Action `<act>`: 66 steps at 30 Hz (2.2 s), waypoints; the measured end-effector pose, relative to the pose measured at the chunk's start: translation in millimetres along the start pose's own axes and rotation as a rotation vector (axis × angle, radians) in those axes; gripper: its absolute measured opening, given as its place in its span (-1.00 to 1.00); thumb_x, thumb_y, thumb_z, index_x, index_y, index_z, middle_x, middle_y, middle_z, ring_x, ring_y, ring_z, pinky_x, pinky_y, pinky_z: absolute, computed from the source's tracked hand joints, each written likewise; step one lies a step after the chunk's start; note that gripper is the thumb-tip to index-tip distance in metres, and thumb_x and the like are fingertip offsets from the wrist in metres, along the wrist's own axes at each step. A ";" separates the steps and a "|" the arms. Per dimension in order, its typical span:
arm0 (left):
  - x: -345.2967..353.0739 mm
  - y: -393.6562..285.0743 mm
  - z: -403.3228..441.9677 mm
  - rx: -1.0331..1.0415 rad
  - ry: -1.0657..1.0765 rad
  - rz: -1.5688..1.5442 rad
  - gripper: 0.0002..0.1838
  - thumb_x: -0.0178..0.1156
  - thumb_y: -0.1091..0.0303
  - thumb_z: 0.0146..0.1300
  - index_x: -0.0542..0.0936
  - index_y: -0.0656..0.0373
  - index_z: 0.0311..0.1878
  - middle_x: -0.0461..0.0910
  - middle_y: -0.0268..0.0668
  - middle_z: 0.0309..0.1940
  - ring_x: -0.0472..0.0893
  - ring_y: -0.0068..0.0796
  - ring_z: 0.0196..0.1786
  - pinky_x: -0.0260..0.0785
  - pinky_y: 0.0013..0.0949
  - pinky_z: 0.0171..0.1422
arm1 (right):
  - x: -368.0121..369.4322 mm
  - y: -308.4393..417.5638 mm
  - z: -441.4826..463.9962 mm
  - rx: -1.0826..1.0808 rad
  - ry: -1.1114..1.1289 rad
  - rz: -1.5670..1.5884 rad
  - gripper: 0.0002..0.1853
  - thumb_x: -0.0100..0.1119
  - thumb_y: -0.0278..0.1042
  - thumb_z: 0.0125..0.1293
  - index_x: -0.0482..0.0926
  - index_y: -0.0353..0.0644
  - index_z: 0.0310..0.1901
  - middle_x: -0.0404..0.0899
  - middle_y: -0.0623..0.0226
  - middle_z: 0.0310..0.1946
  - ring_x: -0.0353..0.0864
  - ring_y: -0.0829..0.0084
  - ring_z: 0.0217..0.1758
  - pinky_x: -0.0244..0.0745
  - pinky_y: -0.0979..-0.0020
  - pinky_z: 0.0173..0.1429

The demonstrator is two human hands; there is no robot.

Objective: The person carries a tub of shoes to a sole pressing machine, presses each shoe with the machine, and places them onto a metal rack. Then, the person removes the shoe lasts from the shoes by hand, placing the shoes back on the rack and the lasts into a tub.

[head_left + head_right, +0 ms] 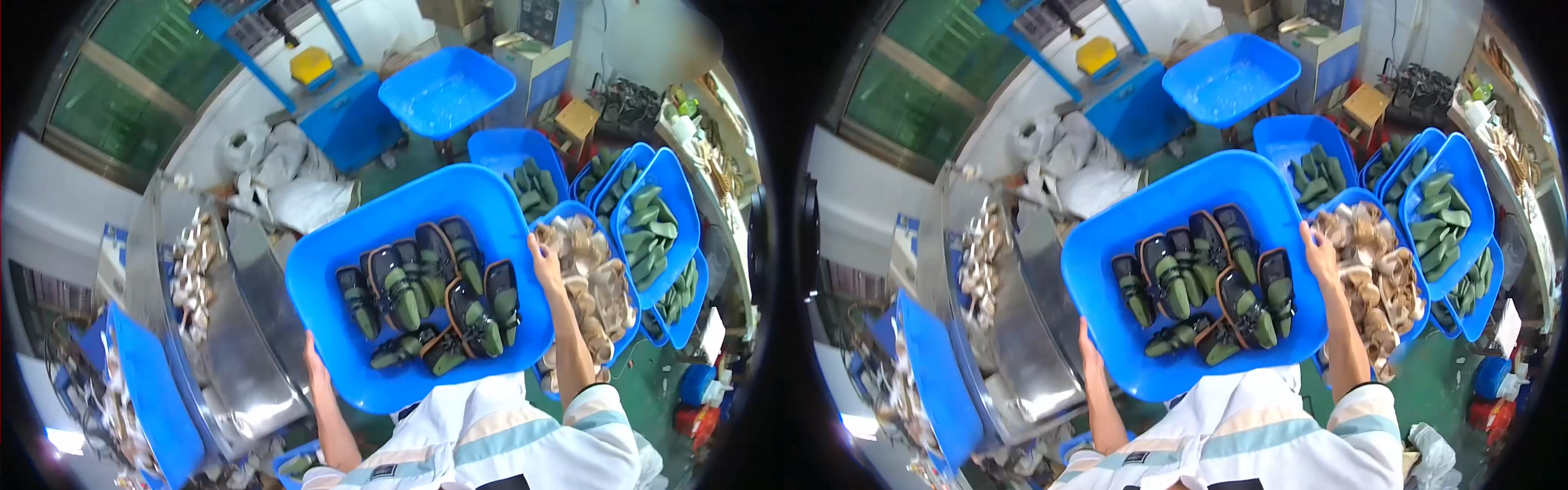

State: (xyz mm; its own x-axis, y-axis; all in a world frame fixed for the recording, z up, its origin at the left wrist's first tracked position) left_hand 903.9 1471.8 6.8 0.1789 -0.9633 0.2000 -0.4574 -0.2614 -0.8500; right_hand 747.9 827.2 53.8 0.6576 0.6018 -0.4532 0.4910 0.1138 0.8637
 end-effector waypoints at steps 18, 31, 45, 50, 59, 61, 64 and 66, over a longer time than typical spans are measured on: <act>452.6 -250.8 477.7 0.127 0.486 0.604 -0.44 0.29 0.10 0.27 0.50 0.35 0.17 0.62 -0.12 0.00 0.63 -0.33 -0.04 0.48 -0.29 0.07 | 114.9 97.2 265.0 0.365 -0.375 0.346 -0.44 0.19 0.26 0.30 0.59 -0.18 -0.46 0.42 0.58 -0.57 0.28 0.71 -0.51 0.14 0.51 -0.44; 892.4 -235.5 739.0 0.474 0.773 1.286 -0.48 0.29 0.00 0.24 0.60 0.26 0.05 0.69 -0.06 -0.10 0.67 -0.21 -0.04 0.47 -0.19 0.06 | 188.4 63.2 446.7 0.557 -0.639 0.593 -0.34 0.23 0.25 0.27 0.60 -0.35 -0.02 0.65 0.23 -0.19 0.60 0.43 -0.19 0.51 0.32 -0.08; 1013.4 -132.4 829.8 0.627 0.950 1.916 -0.36 0.18 -0.14 0.25 0.54 0.27 0.12 0.62 0.11 -0.03 0.58 0.07 0.09 0.40 0.00 0.17 | 247.3 20.2 477.3 0.849 -0.837 0.494 -0.42 0.35 0.05 0.23 0.49 -0.33 0.01 0.62 0.12 -0.14 0.57 0.39 -0.15 0.47 0.35 -0.06; 1021.6 -141.6 817.0 0.560 0.960 1.949 -0.39 0.22 -0.08 0.23 0.54 0.27 0.13 0.58 0.12 0.00 0.55 0.10 0.12 0.38 -0.01 0.19 | 248.2 14.8 476.9 0.942 -0.817 0.542 -0.23 0.35 0.09 0.21 0.41 -0.47 0.19 0.58 0.03 -0.01 0.58 0.30 -0.01 0.48 0.33 0.09; 969.5 -198.8 751.5 0.941 0.795 1.371 -0.33 0.31 0.28 0.19 0.32 0.08 0.37 0.09 0.09 0.38 0.18 0.15 0.37 0.12 0.02 0.41 | 202.1 143.2 499.1 0.498 -0.983 -0.597 -0.49 0.31 -0.07 0.25 0.53 -0.22 0.14 0.56 0.15 -0.05 0.57 0.35 -0.03 0.45 0.33 0.09; 928.1 -215.1 717.5 0.941 0.794 1.294 -0.36 0.29 0.34 0.20 0.34 0.11 0.35 0.04 0.15 0.38 0.14 0.19 0.37 0.08 0.06 0.42 | 231.9 188.9 537.3 0.450 -0.827 -0.061 -0.59 0.31 -0.16 0.25 0.58 -0.25 0.03 0.58 0.19 -0.12 0.57 0.42 -0.11 0.48 0.36 0.03; 845.3 -209.2 697.4 0.805 0.796 1.260 -0.35 0.30 0.37 0.19 0.34 0.09 0.36 0.03 0.11 0.40 0.15 0.11 0.38 0.11 0.01 0.43 | 333.4 210.4 605.2 0.391 -0.400 0.131 -0.57 0.34 -0.18 0.22 0.59 -0.29 0.02 0.65 0.21 -0.22 0.65 0.43 -0.24 0.55 0.40 -0.09; 783.8 -199.8 691.2 0.596 0.790 1.276 -0.36 0.30 0.35 0.17 0.35 0.11 0.34 0.03 0.10 0.38 0.23 0.09 0.34 0.16 -0.01 0.40 | 397.5 200.0 634.8 0.562 -0.220 0.178 -0.24 0.32 0.12 0.18 0.42 -0.35 0.23 0.64 0.02 -0.05 0.67 0.30 -0.05 0.53 0.31 0.06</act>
State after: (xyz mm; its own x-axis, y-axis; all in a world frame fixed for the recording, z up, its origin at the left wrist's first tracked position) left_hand 1737.7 810.8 -3.5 -0.5898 -0.3619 -0.7219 0.4712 0.5718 -0.6716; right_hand 1470.1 587.4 -93.7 0.8297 0.3897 -0.3996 0.5491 -0.4418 0.7094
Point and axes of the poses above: each hand's wrist, its own z-axis towards the middle knuckle, its own x-axis out of the palm, y = z × x, the point moved 10 cm from there along z, towards the middle knuckle
